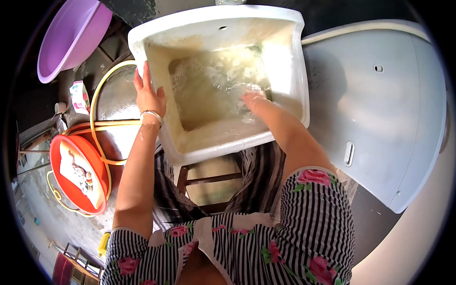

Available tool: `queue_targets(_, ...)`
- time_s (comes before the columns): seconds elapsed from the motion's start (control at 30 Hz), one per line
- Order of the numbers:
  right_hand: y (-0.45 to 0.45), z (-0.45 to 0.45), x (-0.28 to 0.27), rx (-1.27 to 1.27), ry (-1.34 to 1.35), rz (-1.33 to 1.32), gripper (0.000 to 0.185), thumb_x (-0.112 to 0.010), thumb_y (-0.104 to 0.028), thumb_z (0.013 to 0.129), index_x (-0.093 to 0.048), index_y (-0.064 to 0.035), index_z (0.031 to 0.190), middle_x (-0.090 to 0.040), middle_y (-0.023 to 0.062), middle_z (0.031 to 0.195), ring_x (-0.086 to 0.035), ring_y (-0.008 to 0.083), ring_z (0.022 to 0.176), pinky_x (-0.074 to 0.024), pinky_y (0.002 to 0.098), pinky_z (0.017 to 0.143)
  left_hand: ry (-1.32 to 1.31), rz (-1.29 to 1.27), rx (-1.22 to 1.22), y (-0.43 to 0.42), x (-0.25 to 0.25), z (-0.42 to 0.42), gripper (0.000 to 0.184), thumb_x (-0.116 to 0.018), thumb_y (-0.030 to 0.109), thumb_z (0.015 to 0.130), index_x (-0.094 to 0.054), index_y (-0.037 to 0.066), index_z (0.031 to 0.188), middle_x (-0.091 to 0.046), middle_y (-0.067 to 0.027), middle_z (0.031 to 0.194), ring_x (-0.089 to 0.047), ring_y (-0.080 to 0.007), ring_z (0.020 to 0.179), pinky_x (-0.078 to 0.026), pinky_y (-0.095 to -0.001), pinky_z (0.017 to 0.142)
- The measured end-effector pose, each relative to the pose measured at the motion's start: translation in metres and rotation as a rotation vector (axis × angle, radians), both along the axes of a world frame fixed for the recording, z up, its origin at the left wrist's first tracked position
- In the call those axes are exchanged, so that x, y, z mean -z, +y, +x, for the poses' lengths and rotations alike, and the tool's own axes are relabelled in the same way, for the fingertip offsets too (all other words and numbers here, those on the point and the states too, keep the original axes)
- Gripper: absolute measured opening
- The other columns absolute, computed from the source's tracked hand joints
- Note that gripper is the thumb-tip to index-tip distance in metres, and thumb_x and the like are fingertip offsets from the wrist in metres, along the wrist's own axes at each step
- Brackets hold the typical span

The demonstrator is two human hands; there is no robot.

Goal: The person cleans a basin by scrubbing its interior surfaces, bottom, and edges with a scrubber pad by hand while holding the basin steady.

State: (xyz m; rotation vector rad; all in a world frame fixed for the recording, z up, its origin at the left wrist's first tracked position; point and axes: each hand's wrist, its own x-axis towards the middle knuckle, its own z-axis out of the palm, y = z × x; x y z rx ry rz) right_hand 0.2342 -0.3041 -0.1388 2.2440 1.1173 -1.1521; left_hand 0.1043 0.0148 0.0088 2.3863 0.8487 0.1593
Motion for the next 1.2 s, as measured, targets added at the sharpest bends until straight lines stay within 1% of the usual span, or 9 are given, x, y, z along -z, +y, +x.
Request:
queue_targets(0.07, -0.021, 0.023, 0.053, 0.299, -0.229, -0.117, 0.049, -0.063, -0.012, 0.082, -0.053, -0.0203, 0.129, -0.053, 0.0092, 0.133, -0.052, 0.0252, 0.121, -0.0468, 0.0385, 0.096, -0.029, 0.032, 0.009, 0.002, 0.002, -0.001, 0.090, -0.061, -0.004, 0.074, -0.020, 0.025, 0.148, -0.020, -0.0178, 0.150, -0.052, -0.0394, 0.116, -0.052, -0.0428, 0.087)
queue_targets(0.2, 0.036, 0.026, -0.033, 0.356, -0.159, 0.119, 0.042, -0.059, 0.001, 0.081, -0.056, -0.0133, 0.121, -0.047, 0.0060, 0.127, -0.049, 0.0232, 0.122, -0.0489, 0.0348, 0.092, -0.020, 0.009, -0.007, 0.003, 0.005, 0.001, 0.091, -0.063, -0.003, 0.074, -0.022, 0.029, 0.148, -0.026, -0.0177, 0.148, -0.053, -0.0404, 0.115, -0.052, -0.0431, 0.087)
queue_targets(0.37, 0.050, 0.121, -0.096, -0.295, -0.746, 0.146, 0.032, -0.055, -0.008, 0.082, -0.061, -0.0142, 0.113, -0.050, 0.0055, 0.115, -0.049, 0.0220, 0.107, -0.0455, 0.0340, 0.088, -0.043, 0.049, -0.010, 0.004, 0.007, 0.001, 0.090, -0.062, -0.004, 0.075, -0.022, 0.031, 0.148, -0.026, -0.0161, 0.149, -0.054, -0.0401, 0.113, -0.052, -0.0429, 0.086)
queue_targets(0.47, -0.008, 0.165, -0.091, -0.510, -0.818, 0.740, 0.021, -0.052, -0.014, 0.082, -0.068, -0.0143, 0.095, -0.057, 0.0035, 0.106, -0.052, 0.0224, 0.102, -0.0439, 0.0371, 0.086, -0.008, -0.013, -0.018, 0.001, 0.003, 0.000, 0.089, -0.062, -0.003, 0.075, -0.022, 0.031, 0.148, -0.025, -0.0153, 0.149, -0.054, -0.0392, 0.113, -0.052, -0.0428, 0.086)
queue_targets(0.6, -0.020, 0.093, -0.068, -0.112, -0.424, -0.075, 0.020, -0.053, -0.016, 0.085, -0.070, -0.0111, 0.095, -0.061, 0.0065, 0.114, -0.053, 0.0218, 0.110, -0.0431, 0.0334, 0.091, -0.018, -0.019, -0.017, 0.002, 0.002, -0.003, 0.090, -0.062, -0.003, 0.075, -0.022, 0.031, 0.148, -0.024, -0.0141, 0.150, -0.055, -0.0383, 0.112, -0.053, -0.0425, 0.085)
queue_targets(0.7, -0.077, 0.020, -0.084, -0.457, -0.158, 0.007, 0.020, -0.055, -0.020, 0.087, -0.066, -0.0099, 0.100, -0.061, 0.0119, 0.109, -0.054, 0.0280, 0.108, -0.0416, 0.0372, 0.096, -0.041, 0.001, -0.019, 0.008, 0.007, 0.001, 0.089, -0.062, -0.003, 0.075, -0.022, 0.032, 0.148, -0.024, -0.0141, 0.150, -0.055, -0.0380, 0.112, -0.053, -0.0426, 0.086)
queue_targets(0.8, -0.076, 0.054, -0.076, -0.121, -0.389, 0.128, 0.018, -0.055, -0.020, 0.087, -0.066, -0.0108, 0.098, -0.058, 0.0056, 0.110, -0.051, 0.0231, 0.105, -0.0381, 0.0381, 0.096, -0.006, -0.019, -0.016, 0.003, 0.007, -0.002, 0.089, -0.062, -0.002, 0.076, -0.022, 0.032, 0.148, -0.024, -0.0140, 0.150, -0.055, -0.0378, 0.113, -0.052, -0.0429, 0.087)
queue_targets(0.87, -0.048, 0.094, -0.115, -0.527, -0.738, 0.237, 0.017, -0.054, -0.020, 0.088, -0.065, -0.0106, 0.097, -0.059, 0.0064, 0.106, -0.054, 0.0265, 0.100, -0.0407, 0.0373, 0.094, -0.012, -0.019, -0.016, 0.007, 0.006, -0.001, 0.090, -0.063, -0.002, 0.076, -0.022, 0.033, 0.148, -0.024, -0.0138, 0.150, -0.055, -0.0376, 0.113, -0.052, -0.0431, 0.089)
queue_targets(1.2, -0.093, -0.013, -0.099, 0.670, 0.144, 0.215, 0.039, -0.052, -0.035, 0.094, -0.054, -0.0186, 0.129, -0.057, 0.0109, 0.127, -0.056, 0.0260, 0.113, -0.0430, 0.0364, 0.097, -0.009, -0.037, -0.035, 0.006, 0.002, -0.001, 0.083, -0.059, 0.001, 0.077, -0.025, 0.030, 0.147, -0.021, -0.0115, 0.153, -0.054, -0.0344, 0.116, -0.050, -0.0414, 0.091)
